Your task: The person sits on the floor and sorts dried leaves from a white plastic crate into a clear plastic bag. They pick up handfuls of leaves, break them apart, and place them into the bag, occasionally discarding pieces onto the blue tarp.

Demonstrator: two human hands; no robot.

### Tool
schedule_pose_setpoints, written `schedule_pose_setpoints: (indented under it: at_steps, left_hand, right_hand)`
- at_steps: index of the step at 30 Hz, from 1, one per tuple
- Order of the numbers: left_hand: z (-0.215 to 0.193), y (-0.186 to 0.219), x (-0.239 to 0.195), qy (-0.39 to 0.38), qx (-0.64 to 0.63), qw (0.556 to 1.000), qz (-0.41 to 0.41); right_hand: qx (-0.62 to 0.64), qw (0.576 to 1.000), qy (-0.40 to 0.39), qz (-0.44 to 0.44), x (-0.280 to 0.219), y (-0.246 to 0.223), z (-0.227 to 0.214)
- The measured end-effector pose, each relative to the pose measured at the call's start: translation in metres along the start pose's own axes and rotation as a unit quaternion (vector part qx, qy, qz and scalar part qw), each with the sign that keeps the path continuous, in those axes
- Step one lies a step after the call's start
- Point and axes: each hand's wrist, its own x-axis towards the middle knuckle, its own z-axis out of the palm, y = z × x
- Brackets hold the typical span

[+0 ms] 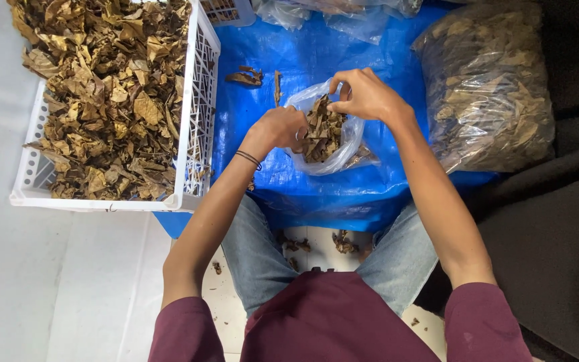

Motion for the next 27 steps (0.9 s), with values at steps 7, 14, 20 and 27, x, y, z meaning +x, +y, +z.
schedule_pose_setpoints:
  at_steps: [7,14,20,27]
  left_hand:
    - [0.007,0.003,0.003,0.06,-0.071,0.996,0.01]
    - [-0.007,0.022,-0.031,0.234,-0.128,0.962,0.051]
    - [0.035,0.06,-0.015,0.136,-0.05,0.987,0.071]
    - [0.055,0.067,0.035,0.1,-0.065,0.993,0.026]
  right_hand:
    - [-0.018,0.998,0.053,-0.039,0.004,0.034,0.017]
    - [-0.039,0.994,0.063,0.077,0.007,0.079,0.04]
    - [0.0,0.996,0.069,0.048,-0.004,0.067,0.041]
    - [0.029,0.996,0.076,0.037,-0.008,0.064,0.034]
